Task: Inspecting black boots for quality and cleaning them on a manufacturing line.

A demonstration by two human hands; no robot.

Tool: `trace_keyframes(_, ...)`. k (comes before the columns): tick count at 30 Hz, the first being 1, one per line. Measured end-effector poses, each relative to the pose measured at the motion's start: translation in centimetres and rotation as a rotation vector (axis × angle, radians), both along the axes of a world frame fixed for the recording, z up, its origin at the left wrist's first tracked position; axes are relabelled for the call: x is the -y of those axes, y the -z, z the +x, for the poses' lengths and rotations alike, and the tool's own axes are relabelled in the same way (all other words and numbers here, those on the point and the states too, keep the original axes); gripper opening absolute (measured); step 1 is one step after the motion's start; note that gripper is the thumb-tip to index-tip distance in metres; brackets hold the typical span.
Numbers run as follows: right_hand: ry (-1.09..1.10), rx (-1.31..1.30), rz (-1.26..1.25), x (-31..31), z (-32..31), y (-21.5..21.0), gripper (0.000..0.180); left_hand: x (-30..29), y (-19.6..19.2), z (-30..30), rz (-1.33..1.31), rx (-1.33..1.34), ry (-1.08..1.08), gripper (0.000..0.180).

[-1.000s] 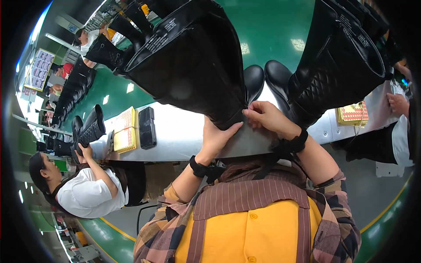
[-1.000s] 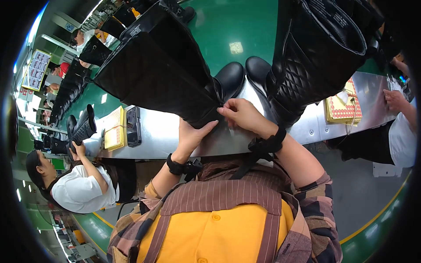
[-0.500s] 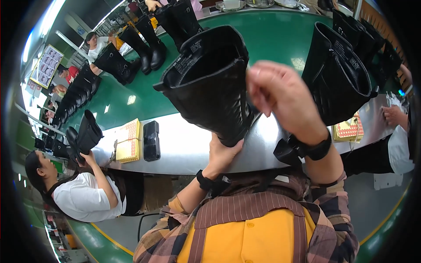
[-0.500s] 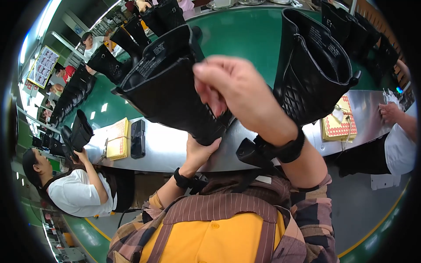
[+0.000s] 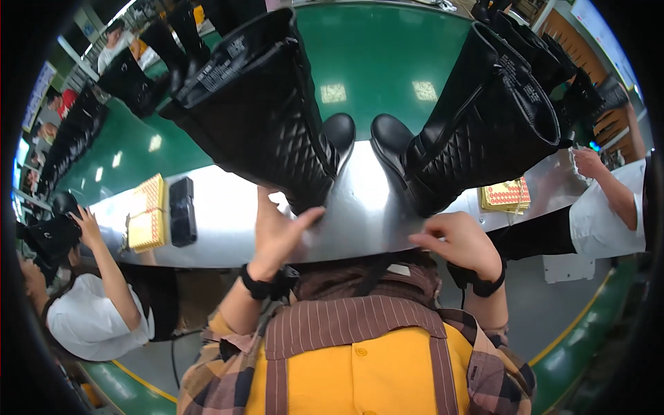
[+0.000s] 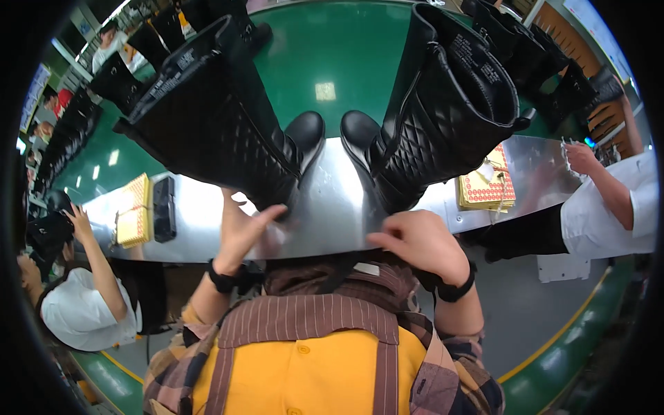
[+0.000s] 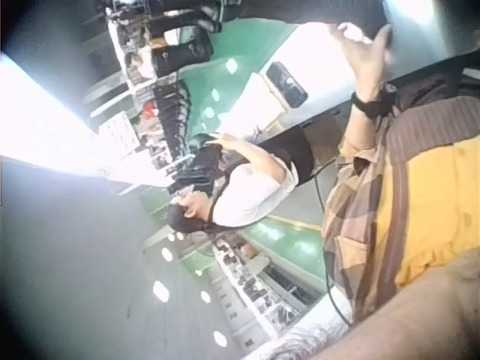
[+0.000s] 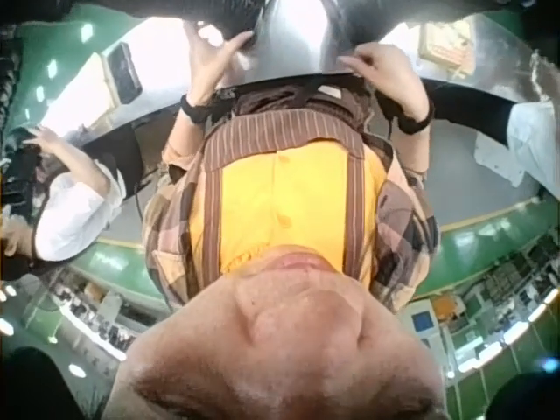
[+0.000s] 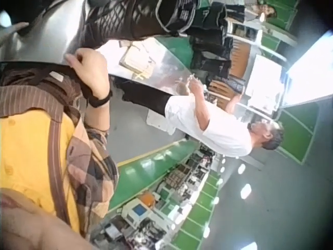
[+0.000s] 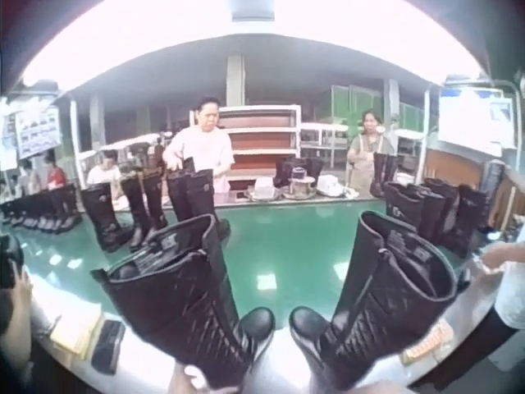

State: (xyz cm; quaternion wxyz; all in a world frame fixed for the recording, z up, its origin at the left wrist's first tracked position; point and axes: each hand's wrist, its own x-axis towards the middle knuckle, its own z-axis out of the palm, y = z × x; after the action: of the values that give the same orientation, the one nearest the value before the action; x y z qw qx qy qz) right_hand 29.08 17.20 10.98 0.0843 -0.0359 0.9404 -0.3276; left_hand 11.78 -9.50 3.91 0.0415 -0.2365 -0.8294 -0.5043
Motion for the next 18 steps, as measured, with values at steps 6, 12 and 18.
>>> trace_keyframes(6,0.751,-0.245,-0.064,-2.2,3.4,4.6,0.059,-0.1,-2.6,-0.2,0.269,-0.496,-0.055,0.075)
trace_keyframes(12,0.695,-0.285,-0.567,-3.4,-0.8,8.8,0.073,-1.8,-0.1,-0.5,0.268,0.016,0.0,0.085)
trace_keyframes(18,0.575,-0.132,-0.595,-3.3,-4.0,6.2,0.049,-1.6,1.9,-3.6,0.209,0.459,0.315,0.074)
